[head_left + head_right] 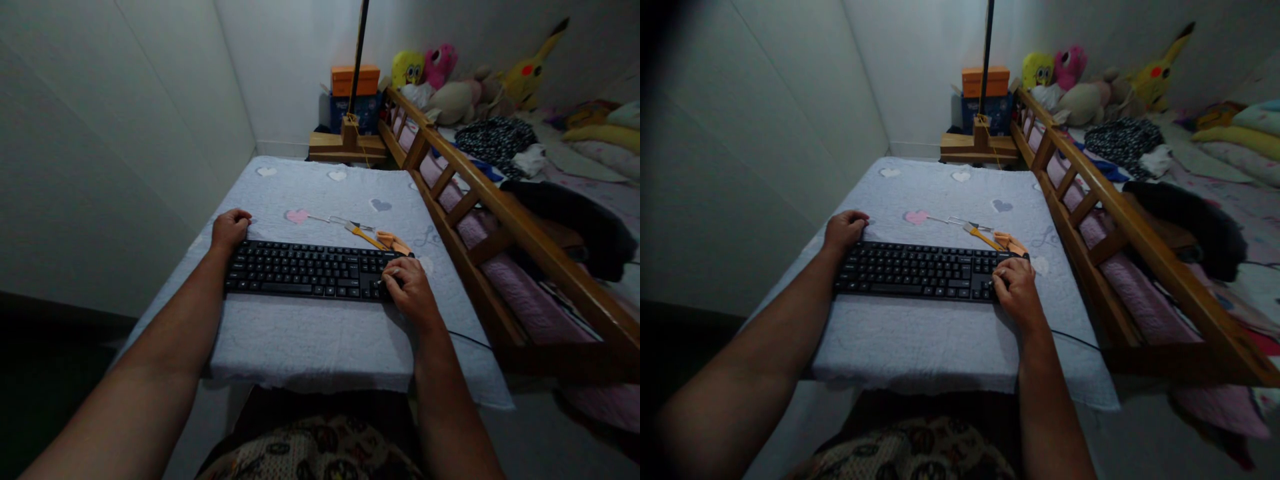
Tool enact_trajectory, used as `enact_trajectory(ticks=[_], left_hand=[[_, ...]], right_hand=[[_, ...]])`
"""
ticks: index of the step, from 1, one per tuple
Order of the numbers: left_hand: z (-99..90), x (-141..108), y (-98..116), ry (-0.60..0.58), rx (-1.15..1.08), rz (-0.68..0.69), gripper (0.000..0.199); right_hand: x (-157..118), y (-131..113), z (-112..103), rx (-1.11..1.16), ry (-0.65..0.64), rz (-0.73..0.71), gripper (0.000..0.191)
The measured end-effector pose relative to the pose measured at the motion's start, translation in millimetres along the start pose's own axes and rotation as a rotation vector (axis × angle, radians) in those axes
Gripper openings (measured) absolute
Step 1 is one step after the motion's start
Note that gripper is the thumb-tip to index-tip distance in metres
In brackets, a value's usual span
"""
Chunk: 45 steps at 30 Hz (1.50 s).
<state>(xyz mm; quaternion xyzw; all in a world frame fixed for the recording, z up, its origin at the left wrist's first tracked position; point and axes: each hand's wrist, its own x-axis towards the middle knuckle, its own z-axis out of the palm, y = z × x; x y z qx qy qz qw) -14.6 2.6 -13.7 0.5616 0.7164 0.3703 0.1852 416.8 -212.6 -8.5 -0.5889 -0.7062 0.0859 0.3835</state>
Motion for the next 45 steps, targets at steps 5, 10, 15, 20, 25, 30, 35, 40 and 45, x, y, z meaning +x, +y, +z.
enact_trajectory(ticks=[5, 10, 15, 20, 25, 30, 35, 40, 45], left_hand=[[0.1, 0.1, 0.2, 0.001, 0.000, -0.004, 0.012], [1.0, 1.1, -0.6, 0.001, -0.010, -0.011, 0.012], [1.0, 0.7, -0.1, 0.001, -0.022, -0.007, 0.010], [0.0, -1.0, 4.2, -0.003, -0.028, -0.007, 0.010], [-0.1, -1.6, 5.1, -0.003, -0.021, -0.008, 0.009], [0.8, -1.3, 3.3, -0.008, -0.009, -0.005, 0.011], [0.3, -1.7, 3.5, -0.008, -0.014, -0.012, 0.012], [-0.6, -1.9, 4.7, -0.012, -0.024, -0.013, 0.012], [-0.3, -2.0, 4.6, -0.010, -0.026, -0.014, 0.011]], right_hand=[[0.4, 1.3, 0.6, -0.021, 0.005, -0.002, 0.020], [0.7, 2.0, 3.2, -0.020, 0.011, -0.002, 0.021], [2.8, 0.5, 6.1, -0.016, 0.001, -0.006, 0.022], [5.0, -1.4, 8.1, -0.014, -0.029, -0.020, 0.020], [5.6, -1.5, 9.8, -0.004, -0.032, -0.025, 0.019], [5.4, -1.9, 10.9, -0.006, -0.039, -0.027, 0.018], [4.3, -4.3, 9.4, -0.005, -0.053, -0.033, 0.019], [2.8, -6.3, 6.7, -0.002, -0.064, -0.059, 0.019], [1.2, -7.9, 4.0, 0.005, -0.091, -0.083, 0.020]])
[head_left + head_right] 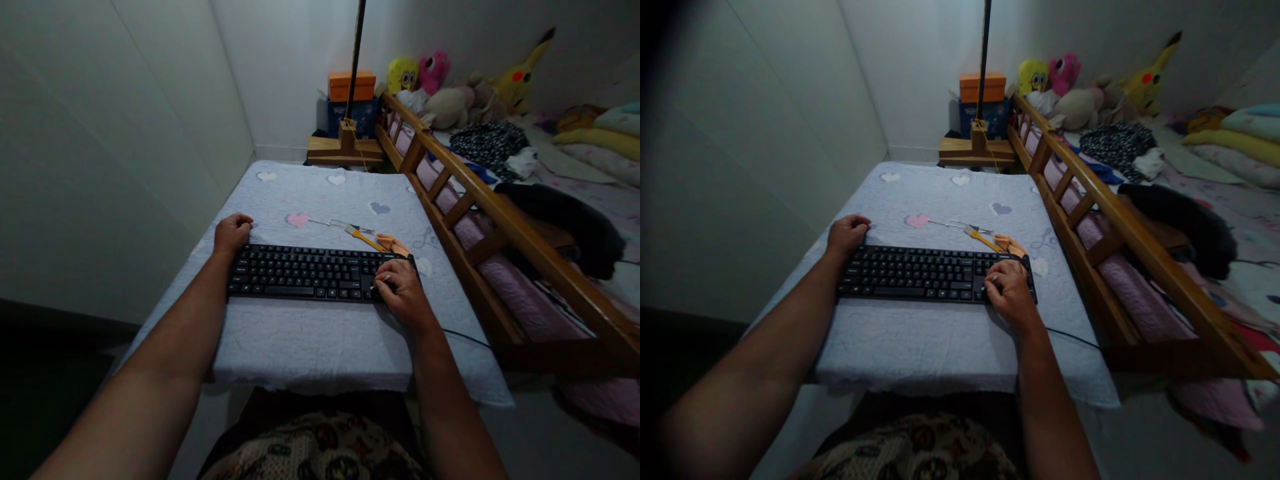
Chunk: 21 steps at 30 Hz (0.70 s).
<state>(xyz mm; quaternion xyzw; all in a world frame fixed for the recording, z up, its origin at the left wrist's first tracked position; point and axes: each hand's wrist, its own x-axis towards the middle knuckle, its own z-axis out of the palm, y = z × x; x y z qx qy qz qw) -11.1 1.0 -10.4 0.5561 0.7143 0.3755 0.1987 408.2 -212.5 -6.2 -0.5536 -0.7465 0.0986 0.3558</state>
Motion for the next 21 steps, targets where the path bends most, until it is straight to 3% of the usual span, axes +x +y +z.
enact_trajectory(ticks=[21], left_hand=[[2.2, 2.1, -4.2, 0.000, 0.004, 0.018, 0.012]], right_hand=[[-7.1, 3.6, -0.1, 0.011, 0.084, 0.017, 0.020]])
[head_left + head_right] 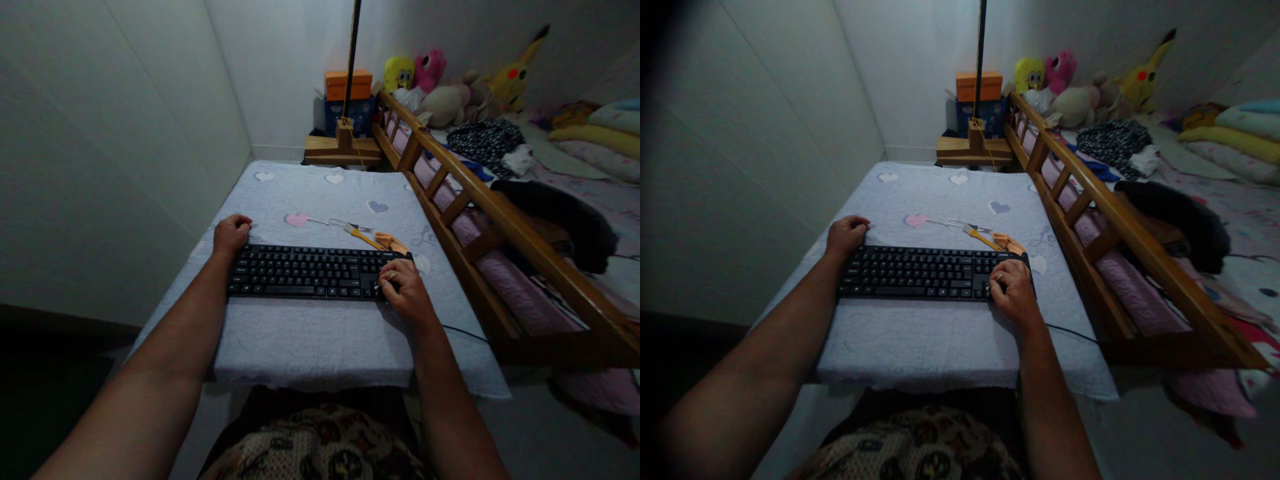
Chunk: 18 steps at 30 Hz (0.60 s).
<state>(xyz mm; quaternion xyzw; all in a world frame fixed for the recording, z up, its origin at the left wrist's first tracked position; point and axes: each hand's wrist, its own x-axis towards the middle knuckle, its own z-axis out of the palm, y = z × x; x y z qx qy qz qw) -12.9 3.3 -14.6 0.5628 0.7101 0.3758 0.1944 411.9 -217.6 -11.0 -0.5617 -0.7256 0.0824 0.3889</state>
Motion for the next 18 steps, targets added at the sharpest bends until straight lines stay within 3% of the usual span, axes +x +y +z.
enact_trajectory(ticks=[18], left_hand=[[1.0, 2.4, -3.5, -0.001, 0.018, 0.010, 0.014]], right_hand=[[0.2, -5.2, 4.1, 0.006, -0.028, -0.014, 0.020]])
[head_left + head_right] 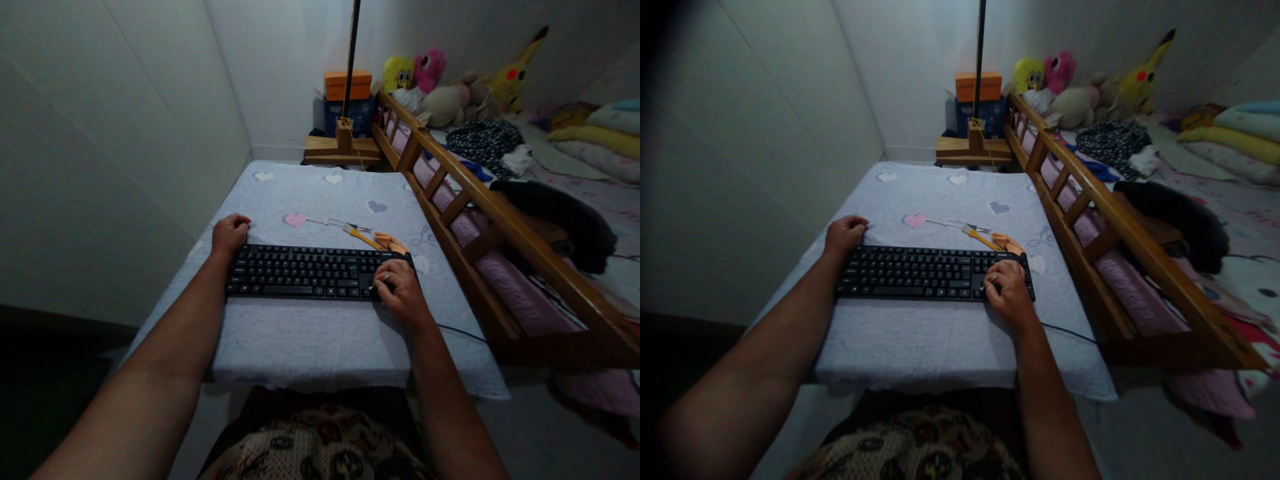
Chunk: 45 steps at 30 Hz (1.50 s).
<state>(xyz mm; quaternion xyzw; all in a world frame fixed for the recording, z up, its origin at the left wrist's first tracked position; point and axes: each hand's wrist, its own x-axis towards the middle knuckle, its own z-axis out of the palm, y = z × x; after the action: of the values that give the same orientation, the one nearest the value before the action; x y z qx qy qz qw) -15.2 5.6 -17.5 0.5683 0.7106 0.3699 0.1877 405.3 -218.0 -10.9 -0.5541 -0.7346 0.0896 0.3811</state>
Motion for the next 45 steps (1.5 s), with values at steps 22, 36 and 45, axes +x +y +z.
enact_trajectory(ticks=[22, 36, 45], left_hand=[[-2.3, -3.6, 3.1, -0.012, -0.023, -0.004, 0.015], [-3.6, -5.1, 7.1, -0.014, -0.025, -0.013, 0.010], [-3.2, -3.9, 5.2, -0.006, -0.015, -0.021, 0.012]], right_hand=[[0.2, 3.0, -8.0, -0.011, -0.004, 0.034, 0.018], [1.8, 1.2, -3.3, -0.006, -0.051, 0.016, 0.018], [3.5, 3.3, 0.2, -0.032, -0.024, 0.029, 0.020]])
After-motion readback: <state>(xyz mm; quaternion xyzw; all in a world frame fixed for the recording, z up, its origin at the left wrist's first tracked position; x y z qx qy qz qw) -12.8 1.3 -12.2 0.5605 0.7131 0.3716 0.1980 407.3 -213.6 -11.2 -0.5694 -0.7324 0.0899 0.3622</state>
